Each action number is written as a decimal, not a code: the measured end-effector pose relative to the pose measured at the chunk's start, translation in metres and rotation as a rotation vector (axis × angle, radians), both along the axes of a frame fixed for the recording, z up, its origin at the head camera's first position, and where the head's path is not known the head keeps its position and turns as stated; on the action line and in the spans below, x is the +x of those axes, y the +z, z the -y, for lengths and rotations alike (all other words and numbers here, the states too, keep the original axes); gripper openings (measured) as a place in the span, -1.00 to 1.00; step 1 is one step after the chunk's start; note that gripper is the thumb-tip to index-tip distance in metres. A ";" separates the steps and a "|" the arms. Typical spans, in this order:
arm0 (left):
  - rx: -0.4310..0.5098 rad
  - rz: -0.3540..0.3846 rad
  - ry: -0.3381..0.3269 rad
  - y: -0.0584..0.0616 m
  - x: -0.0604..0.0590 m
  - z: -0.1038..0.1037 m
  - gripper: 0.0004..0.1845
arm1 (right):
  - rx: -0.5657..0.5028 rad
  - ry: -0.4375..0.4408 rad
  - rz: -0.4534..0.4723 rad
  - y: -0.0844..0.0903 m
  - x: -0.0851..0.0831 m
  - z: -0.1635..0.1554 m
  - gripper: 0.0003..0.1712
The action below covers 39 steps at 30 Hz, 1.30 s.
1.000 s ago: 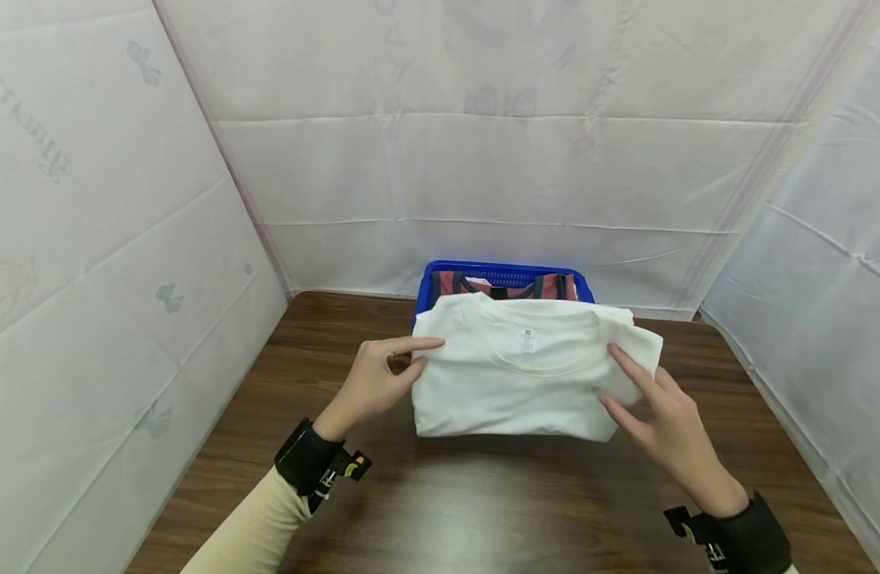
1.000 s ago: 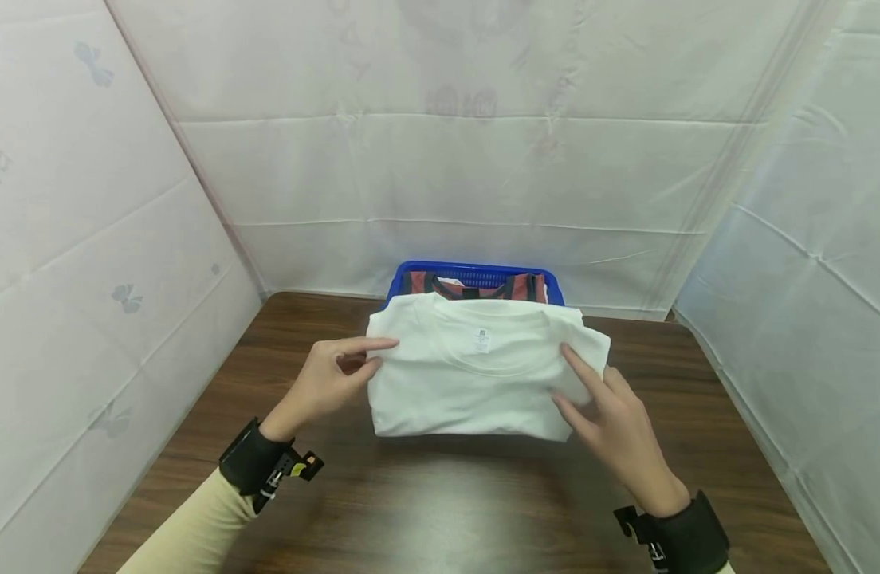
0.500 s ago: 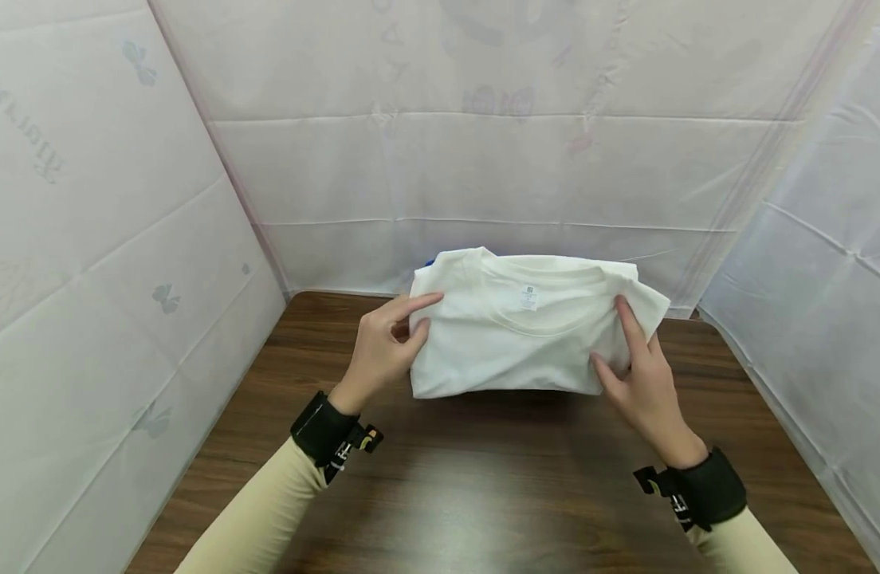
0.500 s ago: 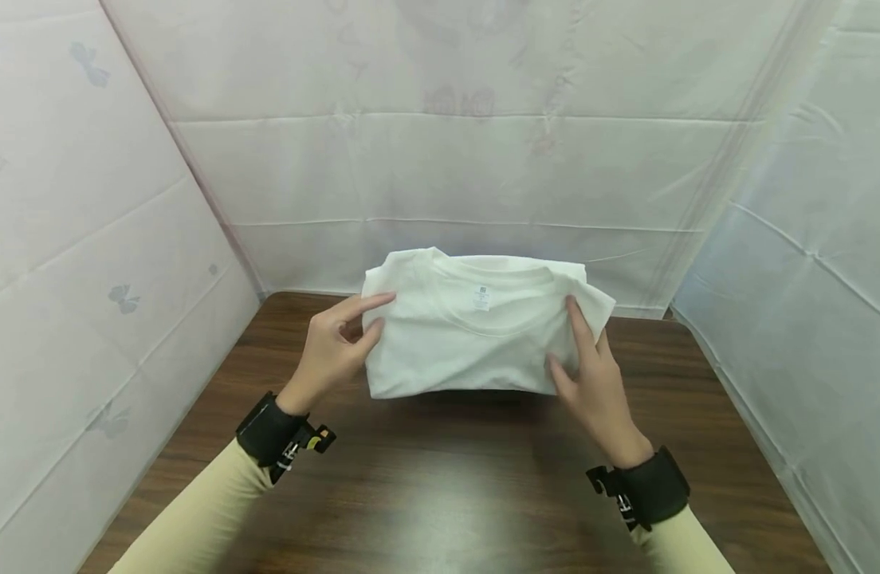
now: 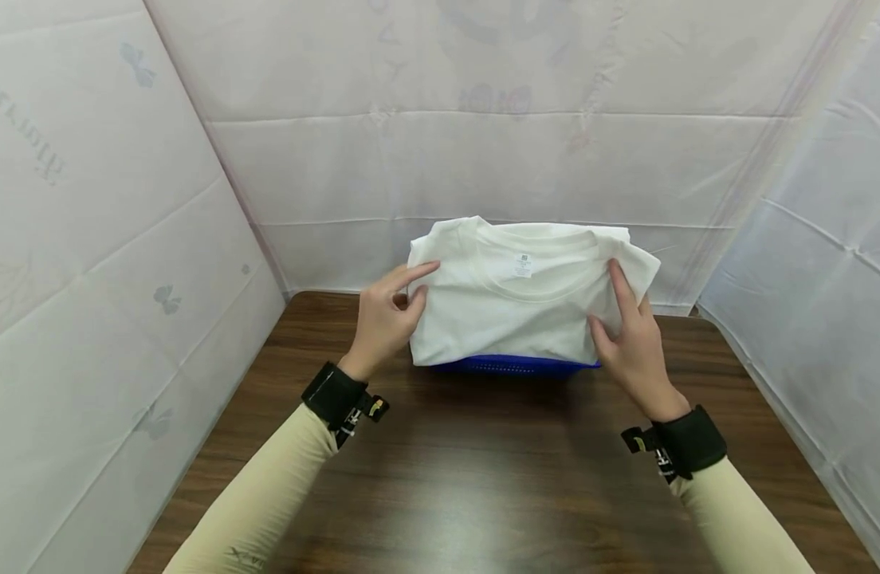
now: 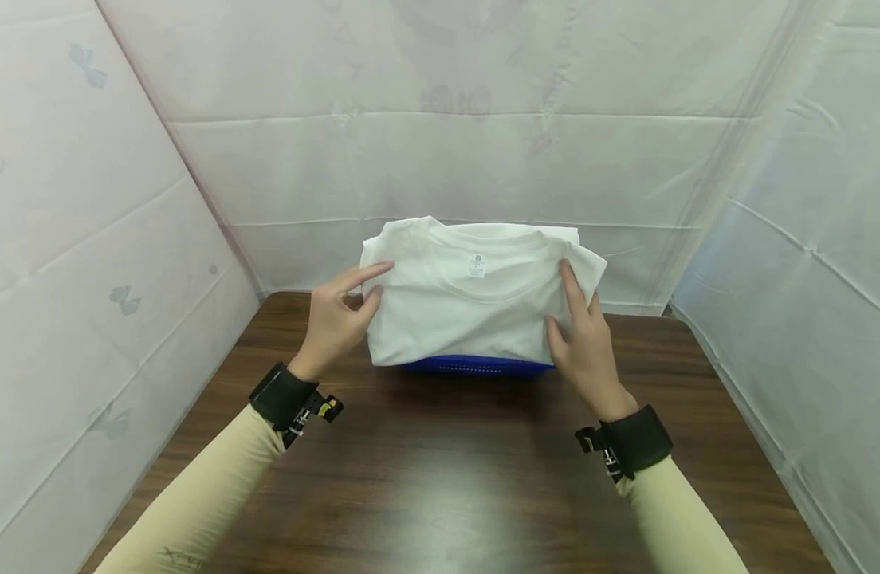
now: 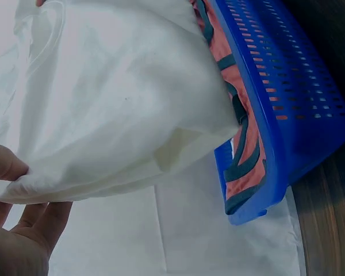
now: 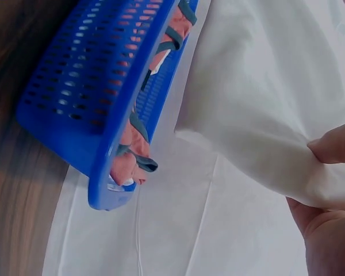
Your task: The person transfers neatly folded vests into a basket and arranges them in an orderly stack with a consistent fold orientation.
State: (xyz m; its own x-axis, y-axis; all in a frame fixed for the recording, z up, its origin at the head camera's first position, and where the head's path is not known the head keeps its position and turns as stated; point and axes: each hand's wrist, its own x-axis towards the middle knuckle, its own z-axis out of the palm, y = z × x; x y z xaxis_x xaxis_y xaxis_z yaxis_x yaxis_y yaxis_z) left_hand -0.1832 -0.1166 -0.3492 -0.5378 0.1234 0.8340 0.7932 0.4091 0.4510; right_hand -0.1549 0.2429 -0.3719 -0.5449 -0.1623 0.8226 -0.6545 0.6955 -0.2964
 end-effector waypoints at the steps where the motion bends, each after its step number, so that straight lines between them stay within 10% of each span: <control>1: -0.001 0.005 0.005 0.001 -0.003 0.000 -0.57 | -0.003 0.001 -0.002 0.001 -0.003 0.000 0.02; 18: -0.008 0.179 0.092 -0.002 -0.050 -0.006 -0.57 | 0.063 0.013 0.158 0.008 -0.055 0.000 0.05; 39: -0.100 0.488 0.149 -0.008 -0.083 -0.009 -0.55 | 0.182 -0.023 0.487 0.016 -0.075 -0.003 0.05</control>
State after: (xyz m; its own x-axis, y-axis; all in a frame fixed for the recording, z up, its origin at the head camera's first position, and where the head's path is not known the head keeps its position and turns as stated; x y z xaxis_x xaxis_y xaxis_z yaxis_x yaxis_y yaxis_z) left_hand -0.2660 -0.1075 -0.3577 -0.8792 0.0822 0.4694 0.4299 0.5618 0.7068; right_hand -0.2296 0.2458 -0.3558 -0.8626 -0.2627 0.4324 -0.4550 0.7765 -0.4360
